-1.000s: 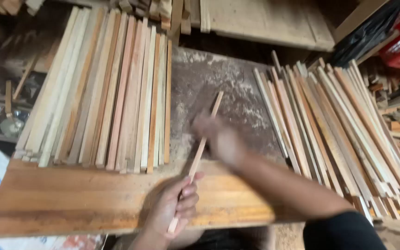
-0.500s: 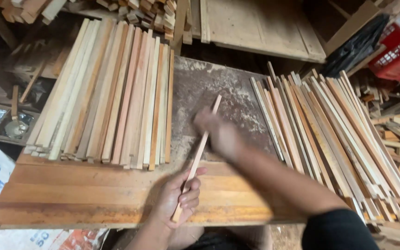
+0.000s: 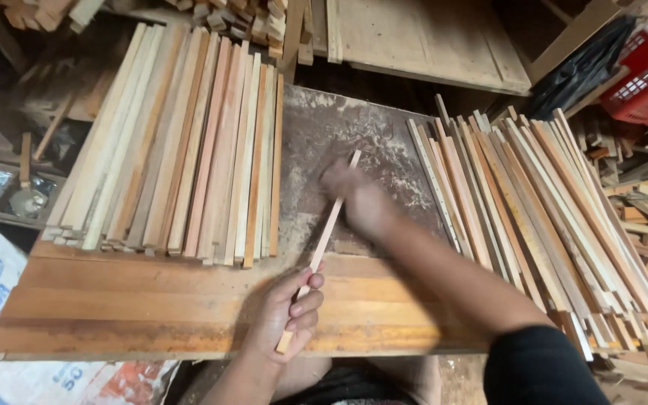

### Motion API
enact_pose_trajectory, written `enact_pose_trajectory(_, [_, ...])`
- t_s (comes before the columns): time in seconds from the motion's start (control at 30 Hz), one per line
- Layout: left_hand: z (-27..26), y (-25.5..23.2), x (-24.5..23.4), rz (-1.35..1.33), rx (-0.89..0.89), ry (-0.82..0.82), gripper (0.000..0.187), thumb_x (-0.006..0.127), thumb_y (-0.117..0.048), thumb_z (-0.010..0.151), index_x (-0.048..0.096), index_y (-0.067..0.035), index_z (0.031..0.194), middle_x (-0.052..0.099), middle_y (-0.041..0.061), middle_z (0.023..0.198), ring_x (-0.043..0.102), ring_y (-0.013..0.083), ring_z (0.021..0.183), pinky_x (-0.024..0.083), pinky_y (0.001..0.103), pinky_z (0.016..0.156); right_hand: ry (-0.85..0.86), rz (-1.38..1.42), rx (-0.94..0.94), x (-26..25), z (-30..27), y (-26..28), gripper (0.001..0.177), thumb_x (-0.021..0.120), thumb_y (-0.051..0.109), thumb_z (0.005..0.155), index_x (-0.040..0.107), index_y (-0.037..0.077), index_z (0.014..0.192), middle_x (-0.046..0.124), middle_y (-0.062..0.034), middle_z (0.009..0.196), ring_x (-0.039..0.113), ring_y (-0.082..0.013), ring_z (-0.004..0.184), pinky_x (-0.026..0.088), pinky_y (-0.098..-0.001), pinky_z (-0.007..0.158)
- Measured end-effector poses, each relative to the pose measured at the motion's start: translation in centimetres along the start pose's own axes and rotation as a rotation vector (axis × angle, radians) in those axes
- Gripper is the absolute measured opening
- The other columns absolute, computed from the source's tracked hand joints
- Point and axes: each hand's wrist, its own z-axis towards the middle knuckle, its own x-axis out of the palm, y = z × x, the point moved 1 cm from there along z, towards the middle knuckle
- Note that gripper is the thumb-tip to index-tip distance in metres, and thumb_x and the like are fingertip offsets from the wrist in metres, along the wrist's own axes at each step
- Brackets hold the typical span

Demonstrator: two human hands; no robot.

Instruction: The person smooths thin wooden strips by hand on a workbench. They pick up a strip, rub it against the surface, and place it back into a pile, repeating this process for multiple pieces.

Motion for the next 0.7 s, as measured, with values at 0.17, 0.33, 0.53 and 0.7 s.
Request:
enact_pose_trajectory(0.17, [0.3,-0.1,0.4,-0.081,-0.020,0.128,0.015,0.055,-0.011,0.105,0.058,0.000,0.115,0.062,0.004,0.083,0.045,0.0002,0.044,0.040,0.013,0.032,0.183,1.346,1.260,-6.1,-1.1,15.1,0.052,0.062,0.014,0.086,0.047,0.010,0.135,0.062,-0.0152,0.127,0.054,-0.0316,0.136,0.047,-0.0349,0.107])
enact_pose_trajectory(0.33, [0.1,0.3,0.9,-0.069,-0.052,0.043,0.030,0.057,-0.016,0.103,0.060,0.007,0.123,0.061,0.001,0.072,0.046,0.0018,0.042,0.040,0.015,0.033,0.059,0.143,0.250,-1.5,1.5,-2.7,0.047,0.023,-0.007,0.082,0.054,0.008,0.114,0.050,-0.0108,0.122,0.045,-0.0263,0.117,0.049,-0.0342,0.097])
enact_pose_trajectory(0.53, [0.1,0.2,-0.7,-0.170,-0.081,0.143,0.040,0.056,-0.016,0.103,0.055,0.010,0.134,0.057,-0.003,0.067,0.046,0.0010,0.040,0.040,0.015,0.032,0.070,-0.637,0.028,1.5,-3.0,2.8,0.014,0.022,0.018,0.106,0.023,0.007,0.115,0.025,-0.0076,0.125,0.026,-0.0182,0.108,0.032,-0.0296,0.083])
enact_pose_trajectory(0.7, [0.4,0.0,-0.5,-0.306,-0.062,0.268,0.032,0.050,-0.009,0.106,0.050,-0.014,0.138,0.060,0.002,0.070,0.049,0.0043,0.041,0.043,0.017,0.031,0.622,-0.122,0.052,0.2,-2.8,4.3,0.066,0.041,-0.008,0.093,0.027,0.017,0.151,0.018,0.0054,0.161,0.010,-0.0122,0.151,0.004,-0.0332,0.125])
